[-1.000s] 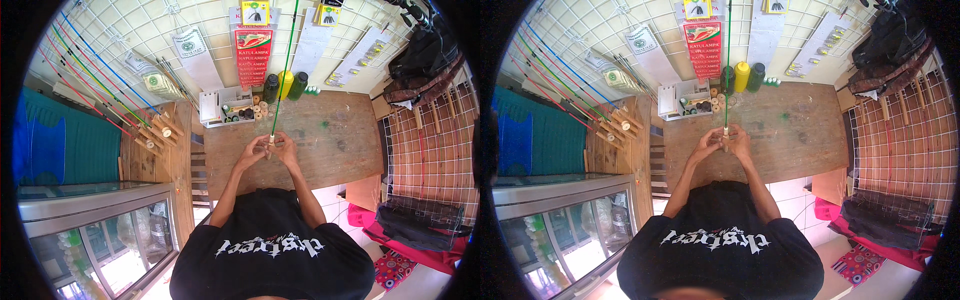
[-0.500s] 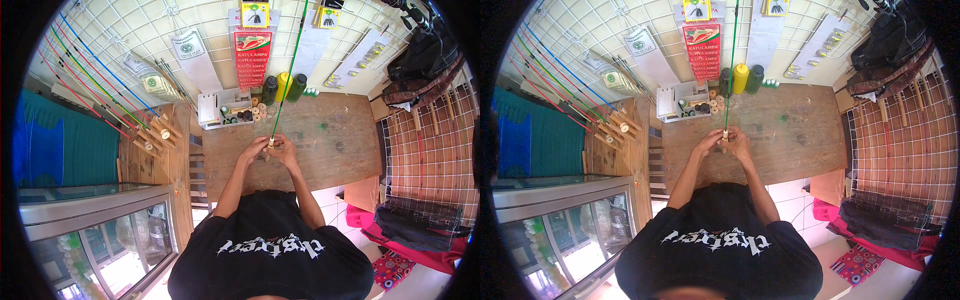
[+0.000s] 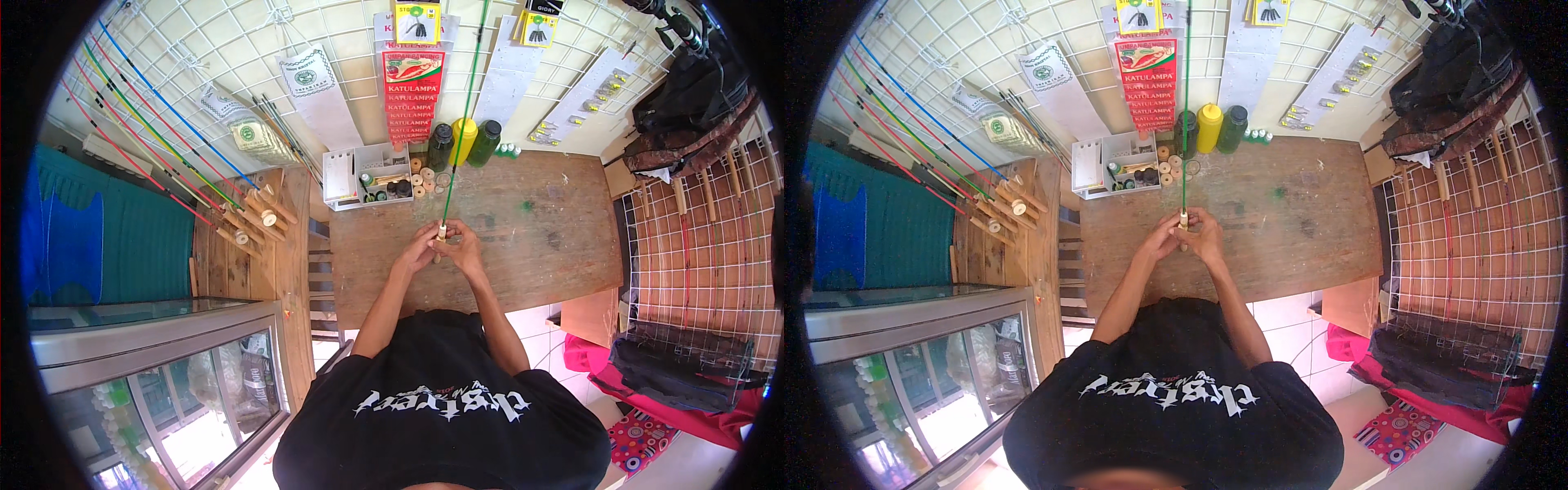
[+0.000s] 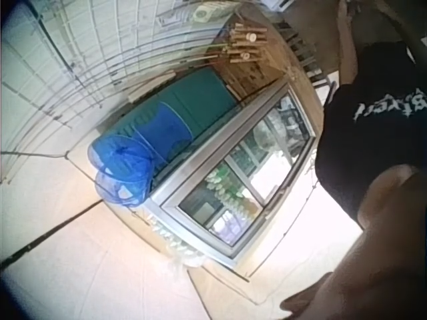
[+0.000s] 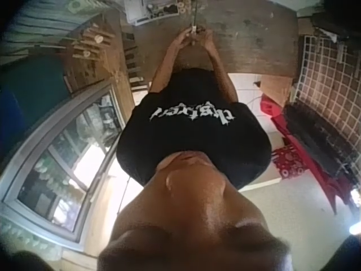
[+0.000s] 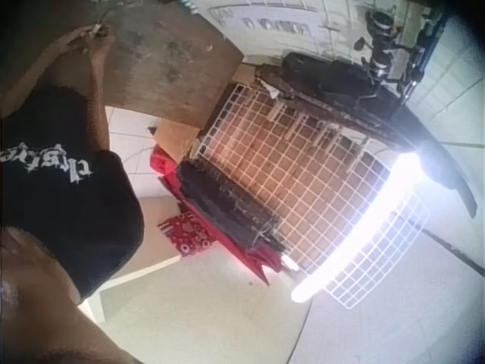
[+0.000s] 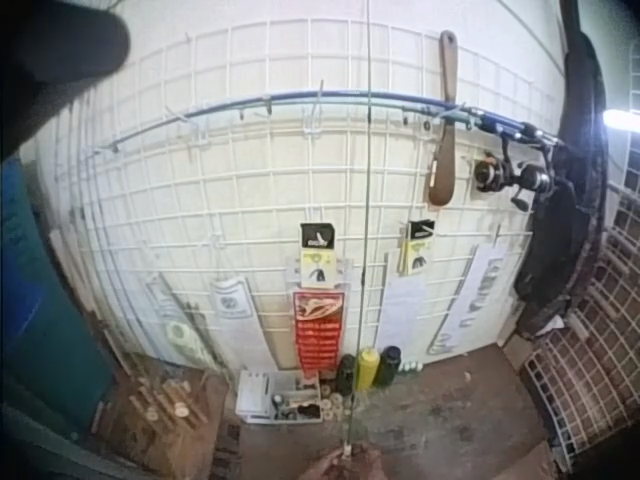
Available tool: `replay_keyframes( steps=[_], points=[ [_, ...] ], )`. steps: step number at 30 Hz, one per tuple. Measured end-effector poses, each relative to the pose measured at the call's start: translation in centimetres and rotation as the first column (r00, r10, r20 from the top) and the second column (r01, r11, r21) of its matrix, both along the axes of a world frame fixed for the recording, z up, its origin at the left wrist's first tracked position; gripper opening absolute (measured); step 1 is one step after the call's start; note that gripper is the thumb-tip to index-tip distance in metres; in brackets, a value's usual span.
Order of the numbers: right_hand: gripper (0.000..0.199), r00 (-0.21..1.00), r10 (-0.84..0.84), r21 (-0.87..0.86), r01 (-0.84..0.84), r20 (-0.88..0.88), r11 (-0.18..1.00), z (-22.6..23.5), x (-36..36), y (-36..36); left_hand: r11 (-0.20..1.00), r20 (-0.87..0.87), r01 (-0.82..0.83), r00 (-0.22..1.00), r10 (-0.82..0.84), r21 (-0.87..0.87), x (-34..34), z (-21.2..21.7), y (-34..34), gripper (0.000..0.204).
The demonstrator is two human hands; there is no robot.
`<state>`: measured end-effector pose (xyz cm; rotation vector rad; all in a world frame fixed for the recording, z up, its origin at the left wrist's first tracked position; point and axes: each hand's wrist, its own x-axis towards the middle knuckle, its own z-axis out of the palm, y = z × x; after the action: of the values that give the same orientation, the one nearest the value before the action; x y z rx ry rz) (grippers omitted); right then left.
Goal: The person is assembling and checking various fishing rod components on a workbench.
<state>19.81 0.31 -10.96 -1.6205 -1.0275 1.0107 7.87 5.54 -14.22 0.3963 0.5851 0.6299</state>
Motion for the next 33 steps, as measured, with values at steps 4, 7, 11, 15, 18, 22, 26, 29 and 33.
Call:
replay_keyframes(
  steps=[4, 7, 11, 15, 18, 22, 26, 29, 33],
  points=[
    [0.052, 1.000, -0.023, -0.054, 0.022, -0.018, 0.998, 0.6, -0.3, -0.2, 1.000, 0.043, -0.029, 0.999, 0.029, 0.004, 0.2, 0.0, 0.0, 0.021],
    [0.047, 0.999, 0.016, 0.042, -0.017, 0.030, 0.999, 0.1, -0.3, -0.3, 1.000, 0.002, -0.016, 1.000, 0.016, 0.009, 0.4, 0.3, 0.0, 0.018],
    [0.043, 0.999, -0.026, 0.039, 0.027, -0.032, 0.999, 1.9, -0.8, -0.7, 0.997, -0.030, -0.067, 0.997, 0.068, 0.029, 0.4, 0.7, 0.0, 0.019],
    [0.042, 0.987, -0.027, -0.084, 0.014, -0.157, 0.996, 3.3, -0.8, -1.4, 0.991, -0.088, -0.110, 0.989, 0.116, 0.074, 0.2, 0.7, -0.1, 0.023],
    [0.044, 0.936, 0.045, 0.028, -0.038, -0.349, 0.999, 2.3, -0.4, -1.9, 0.984, -0.150, -0.102, 0.981, 0.124, 0.148, -0.1, 0.7, -0.3, 0.024],
    [0.048, 0.957, 0.040, 0.052, -0.026, -0.286, 0.998, 1.4, -0.3, -2.1, 0.956, -0.172, -0.089, 0.975, 0.141, 0.278, -0.3, 1.7, -0.5, 0.026],
    [0.048, 0.998, -0.054, 0.096, 0.056, -0.025, 0.994, 2.5, -1.2, -1.8, 0.945, -0.304, -0.016, 0.945, 0.121, 0.326, -1.0, 2.2, -1.0, 0.019],
    [0.045, 0.990, -0.092, 0.036, 0.088, 0.105, 0.995, 2.7, -1.4, -1.5, 0.898, -0.321, -0.004, 0.933, 0.162, 0.440, -2.1, 2.0, -1.7, 0.015],
    [0.042, 0.976, -0.169, 0.085, 0.159, 0.136, 0.984, 2.1, -1.5, -1.6, 0.734, -0.250, -0.068, 0.915, 0.315, 0.676, -2.5, 3.1, -2.8, 0.011]
  ],
)
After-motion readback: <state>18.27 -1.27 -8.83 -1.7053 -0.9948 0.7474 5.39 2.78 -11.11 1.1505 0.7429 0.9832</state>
